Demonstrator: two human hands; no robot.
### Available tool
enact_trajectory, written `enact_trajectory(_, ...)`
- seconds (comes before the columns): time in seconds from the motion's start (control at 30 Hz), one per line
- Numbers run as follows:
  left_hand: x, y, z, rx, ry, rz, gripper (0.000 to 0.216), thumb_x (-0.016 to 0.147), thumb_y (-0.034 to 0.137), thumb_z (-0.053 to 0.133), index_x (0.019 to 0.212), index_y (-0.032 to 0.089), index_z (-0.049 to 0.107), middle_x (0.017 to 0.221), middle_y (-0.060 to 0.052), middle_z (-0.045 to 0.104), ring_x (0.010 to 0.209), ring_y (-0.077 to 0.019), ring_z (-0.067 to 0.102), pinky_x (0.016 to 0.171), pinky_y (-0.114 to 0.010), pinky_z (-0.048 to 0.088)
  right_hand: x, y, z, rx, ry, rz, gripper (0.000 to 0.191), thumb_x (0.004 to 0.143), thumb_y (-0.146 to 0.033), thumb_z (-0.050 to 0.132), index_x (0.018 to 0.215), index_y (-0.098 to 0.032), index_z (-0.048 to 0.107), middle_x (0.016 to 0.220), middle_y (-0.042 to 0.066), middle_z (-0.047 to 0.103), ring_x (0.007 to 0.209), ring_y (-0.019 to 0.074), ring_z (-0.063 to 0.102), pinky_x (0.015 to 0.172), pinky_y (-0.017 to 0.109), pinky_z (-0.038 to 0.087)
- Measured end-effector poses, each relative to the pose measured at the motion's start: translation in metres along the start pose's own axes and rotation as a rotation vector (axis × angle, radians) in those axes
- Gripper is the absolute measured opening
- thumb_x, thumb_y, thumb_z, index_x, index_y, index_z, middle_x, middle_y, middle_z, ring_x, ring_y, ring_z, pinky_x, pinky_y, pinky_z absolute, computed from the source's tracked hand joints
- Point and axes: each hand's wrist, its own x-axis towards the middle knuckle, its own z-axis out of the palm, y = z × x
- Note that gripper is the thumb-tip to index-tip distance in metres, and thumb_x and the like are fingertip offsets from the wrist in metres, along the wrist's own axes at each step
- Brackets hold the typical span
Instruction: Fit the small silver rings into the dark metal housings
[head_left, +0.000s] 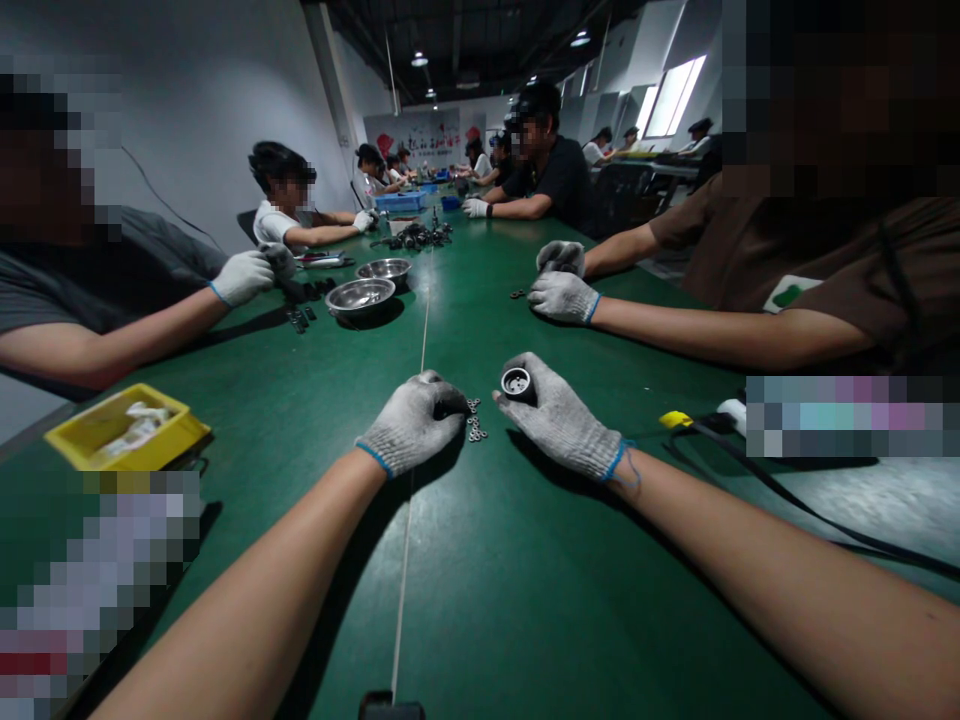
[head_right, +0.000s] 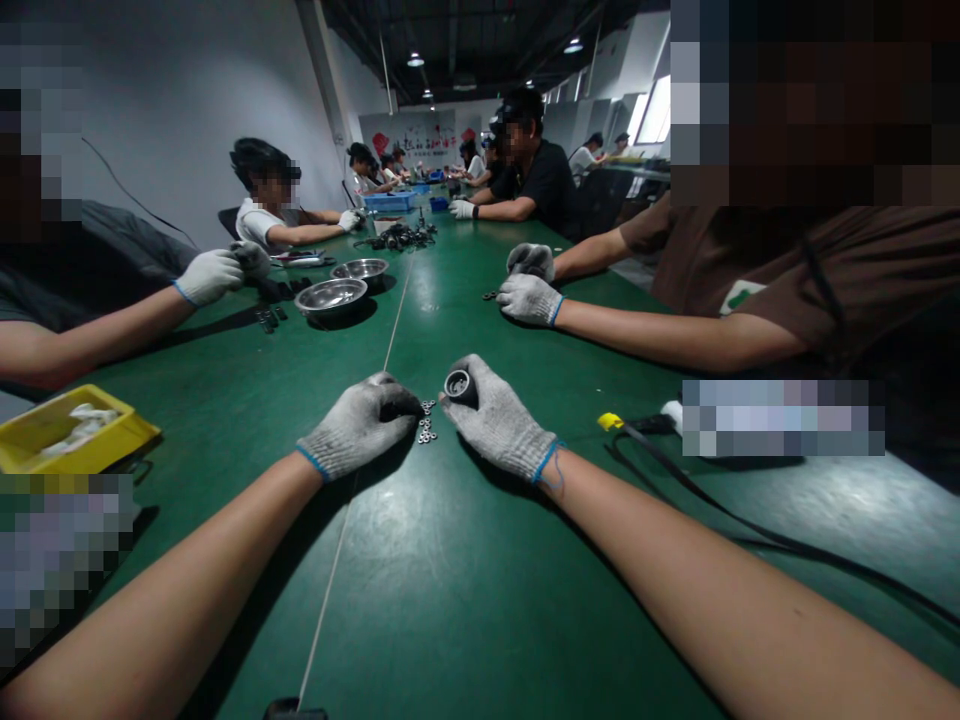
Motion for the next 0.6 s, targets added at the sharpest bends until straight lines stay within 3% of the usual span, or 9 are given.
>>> enact_trajectory(0.17, 0.0, -0.0005, 0.0003, 0.014, 0.013, -0.007, 0.016, 0.087, 0.018, 0.067, 0.092, 0.019, 0.082, 0.087, -0.006, 0.073, 0.085, -0.0205, 0.069, 0.083, -0.033, 0.058, -0.0001, 0.0, -0.0008, 0.001, -0.031, 0.01, 0.018, 0.086, -0.032, 0.066, 0.096, -0.022, 0.054, 0.086, 0.002, 0.065, 0.076, 0.0188, 0.059, 0.073, 0.032, 0.051)
enact_trajectory(0.37, -0.0005, -0.0029, -0.001, 0.003, 0.039, -0.067, 0.028, 0.083, 0.008, 0.061, 0.098, 0.02, 0.082, 0.097, -0.006, 0.076, 0.094, -0.0206, 0.071, 0.094, -0.034, 0.058, 0.0005, -0.0017, -0.0017, 0.002, -0.023, 0.016, 0.018, 0.085, -0.032, 0.065, 0.095, -0.022, 0.054, 0.087, 0.003, 0.066, 0.076, 0.019, 0.059, 0.074, 0.032, 0.052)
enact_trajectory(0.6, -0.0003, -0.0031, -0.002, 0.012, -0.011, -0.1, 0.022, 0.088, 0.021, 0.066, 0.099, 0.021, 0.084, 0.094, -0.005, 0.075, 0.088, -0.0196, 0.07, 0.091, -0.033, 0.059, 0.0012, -0.0025, -0.0025, -0.003, -0.029, 0.026, 0.018, 0.085, -0.032, 0.064, 0.096, -0.021, 0.056, 0.088, 0.004, 0.067, 0.077, 0.0197, 0.061, 0.075, 0.033, 0.052)
